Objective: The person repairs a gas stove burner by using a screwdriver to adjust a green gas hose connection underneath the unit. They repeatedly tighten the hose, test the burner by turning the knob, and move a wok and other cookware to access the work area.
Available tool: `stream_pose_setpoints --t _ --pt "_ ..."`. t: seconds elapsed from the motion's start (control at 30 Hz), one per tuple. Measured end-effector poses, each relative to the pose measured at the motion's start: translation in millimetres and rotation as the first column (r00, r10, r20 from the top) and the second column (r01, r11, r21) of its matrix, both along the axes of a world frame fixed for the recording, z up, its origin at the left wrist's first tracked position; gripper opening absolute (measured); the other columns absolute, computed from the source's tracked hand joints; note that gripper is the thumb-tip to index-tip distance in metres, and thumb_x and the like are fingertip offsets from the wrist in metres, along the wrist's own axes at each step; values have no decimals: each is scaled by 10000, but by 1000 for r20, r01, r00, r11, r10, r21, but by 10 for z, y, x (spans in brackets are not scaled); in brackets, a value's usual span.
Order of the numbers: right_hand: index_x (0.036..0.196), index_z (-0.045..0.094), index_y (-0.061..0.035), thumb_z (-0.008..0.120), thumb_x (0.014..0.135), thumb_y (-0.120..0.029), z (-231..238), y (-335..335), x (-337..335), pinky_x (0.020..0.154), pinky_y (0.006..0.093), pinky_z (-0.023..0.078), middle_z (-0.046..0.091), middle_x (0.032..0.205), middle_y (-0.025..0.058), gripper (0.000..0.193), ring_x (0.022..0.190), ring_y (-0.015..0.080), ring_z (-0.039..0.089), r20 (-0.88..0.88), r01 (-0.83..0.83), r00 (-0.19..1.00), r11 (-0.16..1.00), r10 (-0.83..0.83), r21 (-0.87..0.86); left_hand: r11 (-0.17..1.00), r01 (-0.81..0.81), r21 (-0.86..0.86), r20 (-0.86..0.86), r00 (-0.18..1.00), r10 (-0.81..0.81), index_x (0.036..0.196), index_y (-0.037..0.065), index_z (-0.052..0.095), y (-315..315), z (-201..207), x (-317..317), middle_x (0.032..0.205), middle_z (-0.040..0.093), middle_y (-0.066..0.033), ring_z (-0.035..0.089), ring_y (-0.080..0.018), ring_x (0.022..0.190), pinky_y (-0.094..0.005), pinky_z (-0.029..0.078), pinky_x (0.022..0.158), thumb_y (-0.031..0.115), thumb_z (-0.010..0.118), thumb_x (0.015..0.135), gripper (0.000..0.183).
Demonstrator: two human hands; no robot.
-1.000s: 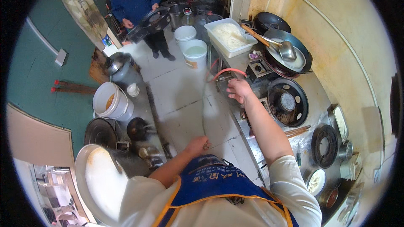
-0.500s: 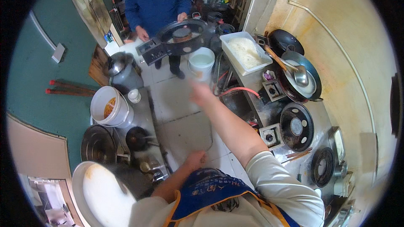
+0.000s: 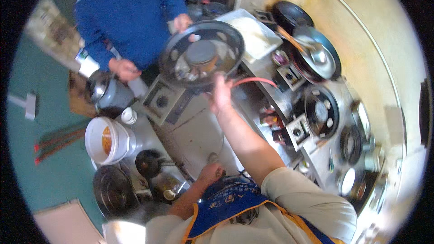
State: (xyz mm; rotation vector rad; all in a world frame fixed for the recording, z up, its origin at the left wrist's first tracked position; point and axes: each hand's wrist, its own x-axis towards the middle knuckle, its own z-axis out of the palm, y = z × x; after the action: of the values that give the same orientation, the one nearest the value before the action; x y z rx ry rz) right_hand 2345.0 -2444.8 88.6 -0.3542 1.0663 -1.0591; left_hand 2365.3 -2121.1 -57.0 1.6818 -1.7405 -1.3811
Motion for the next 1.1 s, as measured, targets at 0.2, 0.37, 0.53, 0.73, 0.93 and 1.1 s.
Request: stream_pose_setpoints --t 0.2,0.37,0.53,0.73,0.93,1.1 --pt "1513 31 -160 683 875 -327 521 360 -611 774 490 481 425 1383 168 927 1171 317 519 -34 59 998 998 -58 10 991 133 -2 62 989 -133 855 36 592 23 -46 -55 842 632 -206 630 -413 822 -478 507 713 212 669 852 192" --pt "1559 -97 -120 688 850 -323 1089 696 -1416 827 550 483 516 1339 194 1077 1060 289 612 56 91 994 995 -92 30 985 163 56 99 981 -168 861 50 599 2 48 -181 859 639 -192 630 -402 827 -483 504 719 225 644 868 181" --pt "1564 -2 -124 647 878 -261 1421 1254 -2406 569 322 524 579 1156 132 954 857 211 649 97 267 960 963 -263 -30 969 204 139 176 958 -227 902 48 610 79 133 -395 861 650 -173 641 -384 834 -480 510 729 206 689 838 187" --pt "1280 386 -40 515 970 -310 1605 2026 -3828 738 434 647 580 1182 191 431 980 303 679 160 430 898 894 -410 -126 945 284 -163 94 958 -271 875 25 571 177 -344 -691 789 595 -181 603 -345 719 -422 496 639 169 704 850 197" --pt "1310 483 -25 612 918 -452 1828 3046 -5401 698 378 635 648 1149 150 594 945 258 691 126 551 835 812 -536 -193 914 379 -144 334 888 -316 864 38 575 80 160 -1294 821 625 -185 625 -353 761 -434 497 662 229 708 864 232" --pt "1329 473 -38 634 898 -401 2035 3873 -6167 830 437 569 588 1256 162 586 1061 281 623 -54 768 587 577 -807 -278 889 456 -44 317 850 -421 893 54 587 -203 114 -1415 857 644 -183 629 -379 827 -442 505 702 167 687 845 159"
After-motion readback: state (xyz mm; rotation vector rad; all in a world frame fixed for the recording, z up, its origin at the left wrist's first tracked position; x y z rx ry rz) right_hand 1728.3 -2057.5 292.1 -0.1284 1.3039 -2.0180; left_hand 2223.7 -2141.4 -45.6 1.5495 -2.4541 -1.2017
